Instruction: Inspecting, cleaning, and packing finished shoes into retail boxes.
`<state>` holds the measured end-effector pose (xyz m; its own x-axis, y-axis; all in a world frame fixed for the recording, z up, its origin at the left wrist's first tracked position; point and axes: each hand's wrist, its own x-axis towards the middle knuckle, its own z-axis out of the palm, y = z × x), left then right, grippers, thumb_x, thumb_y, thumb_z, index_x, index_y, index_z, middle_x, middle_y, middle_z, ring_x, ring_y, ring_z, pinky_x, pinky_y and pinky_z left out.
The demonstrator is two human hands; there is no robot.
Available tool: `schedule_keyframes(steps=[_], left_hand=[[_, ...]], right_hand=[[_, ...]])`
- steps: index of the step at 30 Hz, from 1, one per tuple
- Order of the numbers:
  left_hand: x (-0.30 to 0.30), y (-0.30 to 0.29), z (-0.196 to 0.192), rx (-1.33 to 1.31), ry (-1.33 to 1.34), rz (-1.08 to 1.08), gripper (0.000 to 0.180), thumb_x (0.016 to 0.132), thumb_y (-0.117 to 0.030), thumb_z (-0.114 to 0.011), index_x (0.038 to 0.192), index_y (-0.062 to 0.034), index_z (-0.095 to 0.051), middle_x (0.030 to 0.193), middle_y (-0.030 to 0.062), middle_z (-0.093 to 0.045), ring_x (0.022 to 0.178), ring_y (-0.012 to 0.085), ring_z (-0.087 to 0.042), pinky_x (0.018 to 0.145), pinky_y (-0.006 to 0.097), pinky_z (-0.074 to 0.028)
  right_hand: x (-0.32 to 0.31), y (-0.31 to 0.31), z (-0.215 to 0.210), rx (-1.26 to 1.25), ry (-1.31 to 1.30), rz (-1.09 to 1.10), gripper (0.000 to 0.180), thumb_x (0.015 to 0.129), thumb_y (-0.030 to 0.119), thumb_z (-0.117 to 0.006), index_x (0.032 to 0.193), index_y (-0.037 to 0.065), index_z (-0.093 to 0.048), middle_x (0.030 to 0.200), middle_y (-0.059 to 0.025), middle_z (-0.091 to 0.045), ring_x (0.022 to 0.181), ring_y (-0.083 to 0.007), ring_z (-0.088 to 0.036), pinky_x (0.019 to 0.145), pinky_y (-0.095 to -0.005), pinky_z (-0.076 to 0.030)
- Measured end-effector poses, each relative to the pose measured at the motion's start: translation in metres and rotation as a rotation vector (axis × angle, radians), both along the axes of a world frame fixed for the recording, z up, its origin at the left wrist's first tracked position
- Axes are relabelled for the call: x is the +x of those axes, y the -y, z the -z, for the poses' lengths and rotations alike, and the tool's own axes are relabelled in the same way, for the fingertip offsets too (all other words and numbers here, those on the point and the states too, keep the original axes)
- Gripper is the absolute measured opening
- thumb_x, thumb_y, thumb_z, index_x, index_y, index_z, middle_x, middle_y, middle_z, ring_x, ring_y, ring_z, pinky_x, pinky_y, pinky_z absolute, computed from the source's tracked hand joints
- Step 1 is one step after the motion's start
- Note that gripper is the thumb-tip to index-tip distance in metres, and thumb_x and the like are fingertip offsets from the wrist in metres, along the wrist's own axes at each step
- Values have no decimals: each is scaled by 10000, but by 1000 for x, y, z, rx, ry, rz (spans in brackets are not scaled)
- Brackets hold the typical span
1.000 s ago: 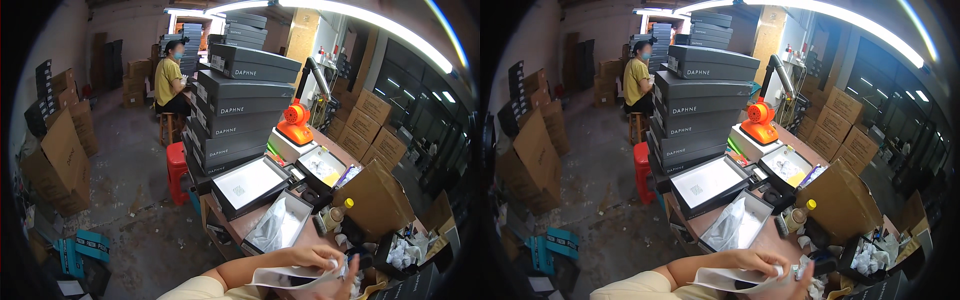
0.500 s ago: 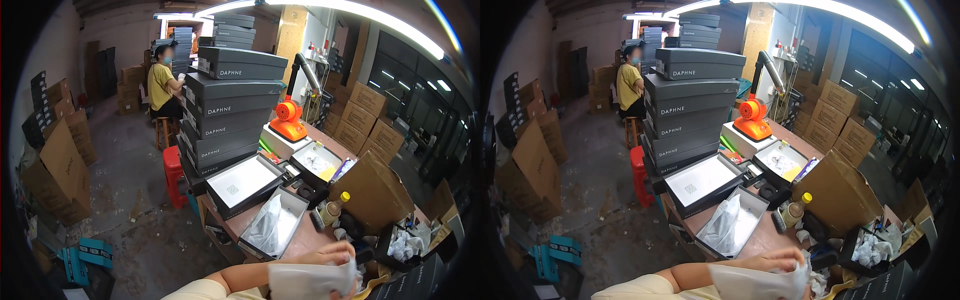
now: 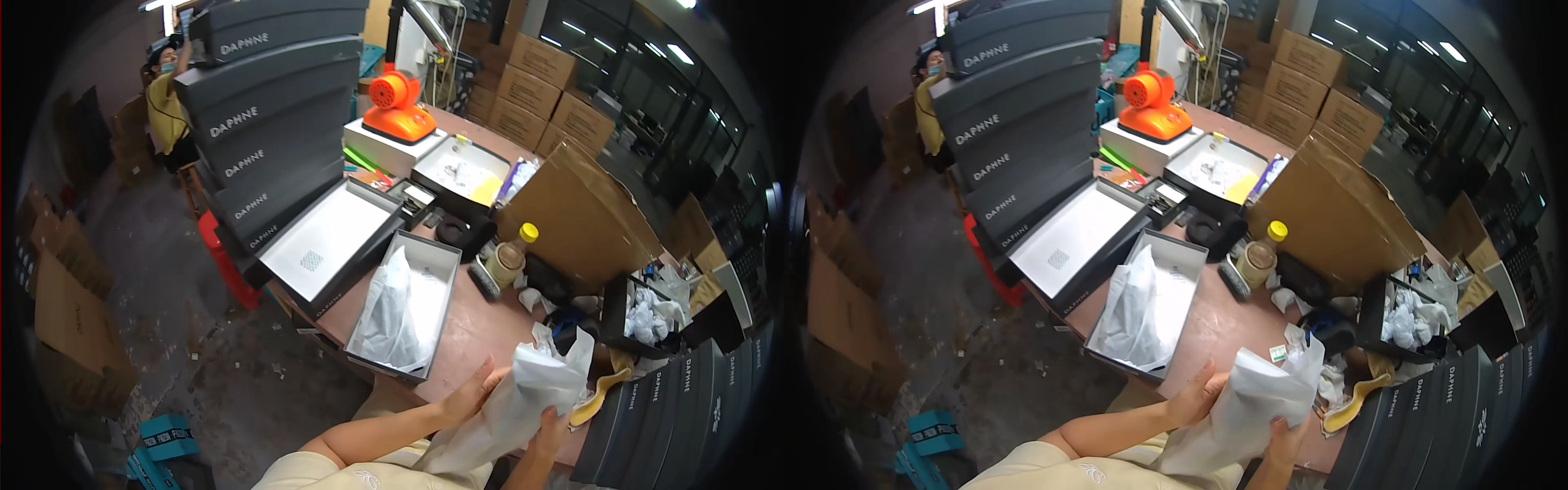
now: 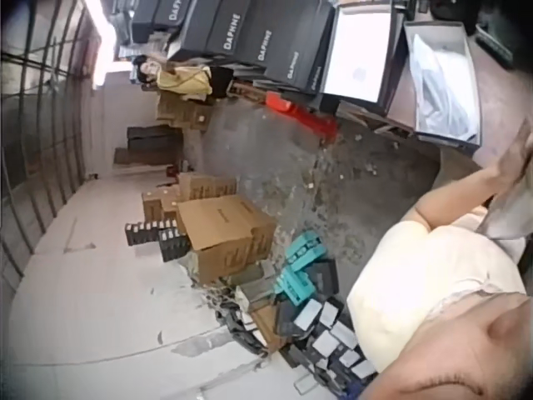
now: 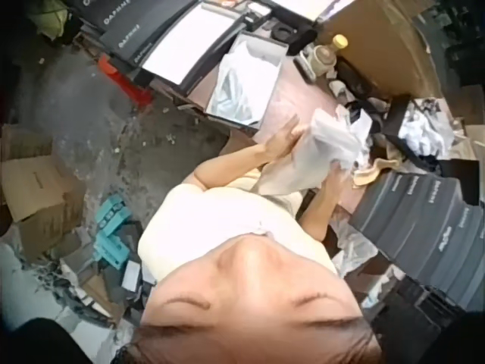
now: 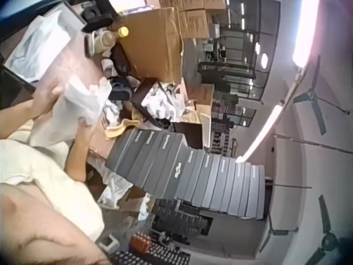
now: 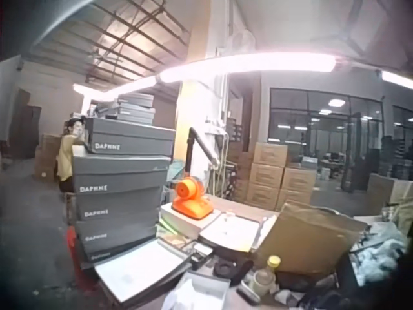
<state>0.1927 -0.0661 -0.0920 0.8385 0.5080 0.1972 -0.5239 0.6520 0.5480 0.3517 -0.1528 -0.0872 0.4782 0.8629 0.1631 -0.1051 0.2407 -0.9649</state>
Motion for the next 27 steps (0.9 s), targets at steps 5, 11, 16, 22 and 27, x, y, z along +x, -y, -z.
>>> schedule_keyframes(steps=[5,11,16,22,27], left_hand=[[9,-17,2,548,-269,-579,692,944,-551,-213,1426,-56,-261,1490,131,-242,1401,286,-118,1086,528,-63],[-64,-112,-7,1307,-1293,-1038,396,867,-258,-541,1206,-54,-532,1386,170,-370,1355,403,-205,1023,648,-153],[-111,-168,58,1793,-1859,-491,518,773,-425,-626,1153,-74,-607,1397,169,-369,1331,404,-262,1060,606,-129],[-116,-181,89,1776,-1794,-685,408,794,-202,-509,1096,48,-620,1322,249,-432,1307,467,-269,1081,571,-105],[-124,-153,36,1752,-1635,-809,559,761,-182,-609,1249,50,-468,1312,258,-420,1298,449,-285,1059,587,-174]], right_hand=[[-4,-39,6,-20,-147,-169,675,803,409,-672,1268,-15,-428,1164,-123,-549,1015,-222,-569,855,-349,-476],[-32,-189,-38,-199,-249,-450,424,909,322,-524,1204,19,-488,1098,-76,-575,975,-148,-566,868,-284,-440],[-92,-317,-8,-328,-47,-413,385,889,362,-532,1063,24,-595,954,-73,-632,871,-170,-594,789,-313,-462],[-134,-326,47,-372,865,17,449,814,412,-545,861,-29,-611,904,-284,-617,873,-414,-612,779,-476,-468],[-135,-304,58,-154,1234,125,505,778,316,-665,1101,-34,-496,1238,-249,-425,1105,-436,-480,871,-488,-445]])
